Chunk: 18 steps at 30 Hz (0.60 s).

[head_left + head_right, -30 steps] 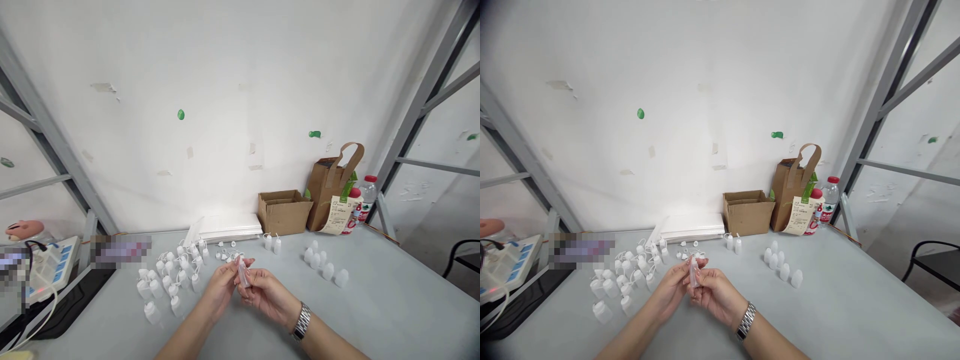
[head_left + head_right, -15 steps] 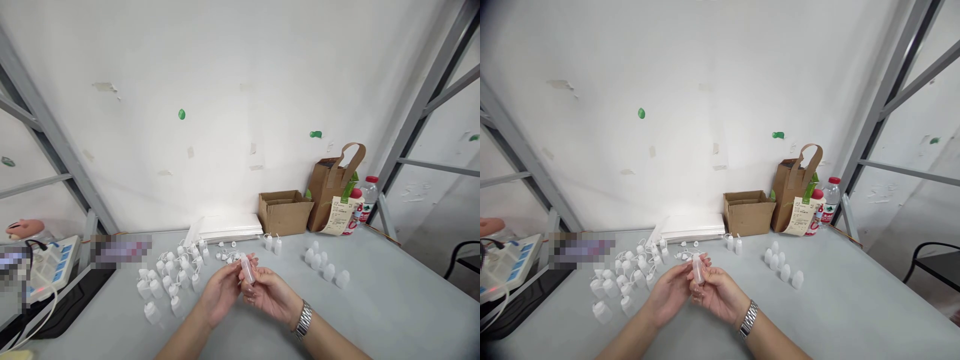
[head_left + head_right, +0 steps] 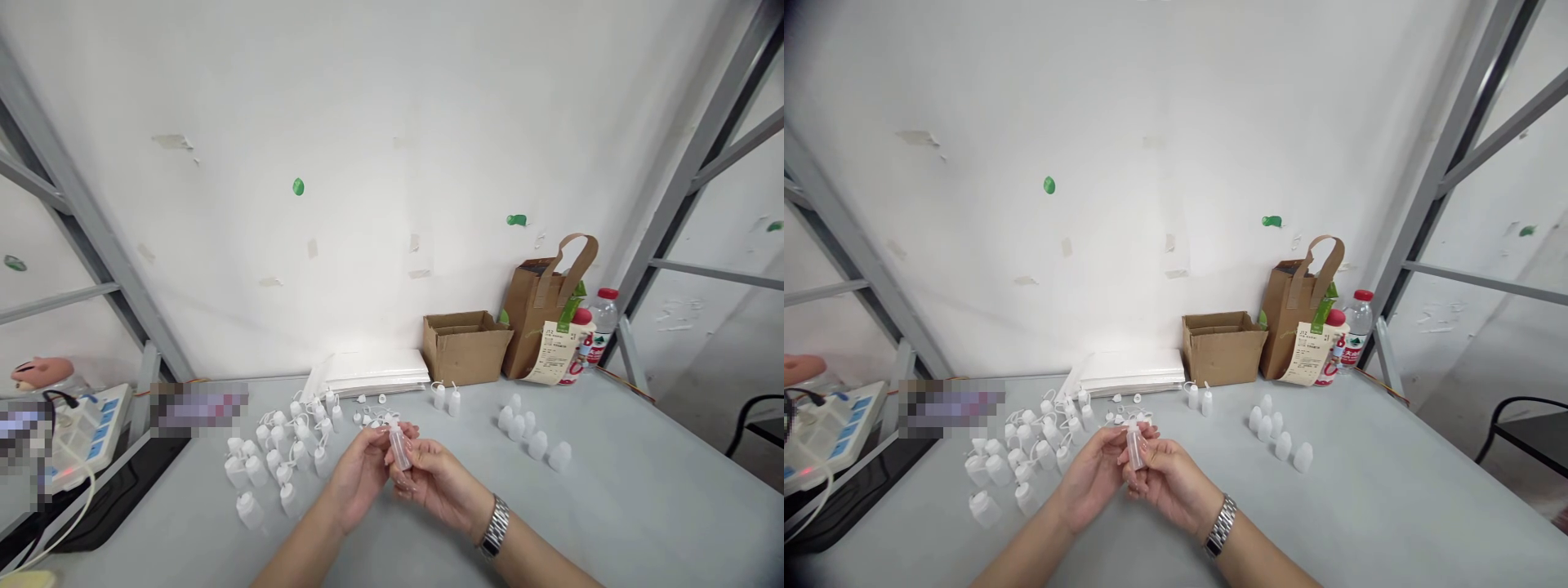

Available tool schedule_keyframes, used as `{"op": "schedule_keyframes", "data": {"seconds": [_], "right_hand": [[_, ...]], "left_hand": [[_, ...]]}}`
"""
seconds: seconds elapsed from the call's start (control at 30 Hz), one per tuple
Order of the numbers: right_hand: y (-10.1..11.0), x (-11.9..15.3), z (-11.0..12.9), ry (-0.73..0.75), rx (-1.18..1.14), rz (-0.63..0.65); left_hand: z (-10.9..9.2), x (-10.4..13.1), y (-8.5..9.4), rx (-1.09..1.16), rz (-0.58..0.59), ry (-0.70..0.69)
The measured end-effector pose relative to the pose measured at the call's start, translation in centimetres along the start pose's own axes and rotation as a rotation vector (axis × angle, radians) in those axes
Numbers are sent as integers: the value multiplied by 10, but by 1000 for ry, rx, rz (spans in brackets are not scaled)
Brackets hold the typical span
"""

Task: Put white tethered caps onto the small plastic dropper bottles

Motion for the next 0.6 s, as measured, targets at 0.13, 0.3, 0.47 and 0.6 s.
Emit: {"op": "schedule_keyframes", "data": {"seconds": [0.13,0.3,0.47,0.6], "right_hand": [[0,1,-1,-9,42,-23],[0,0,0,5,91,-31],[1,0,0,-4,70,-56],[0,0,-2,-16,8,-42]], "left_hand": [[3,-1,1,1,9,58],[1,1,-1,-31,42,50],[2,1,-1,-11,18,61],[4,0,2,69,-40,78]]}}
Point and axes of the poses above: each hand's wrist, its own x-axis away from the middle knuckle, its own y-axis out of the back of the hand, z = x × y, the point moved 6 cm from there along -x, towards the middle knuckle, and after that the axes turned 2 degrees about y, right-handed, at the moved point
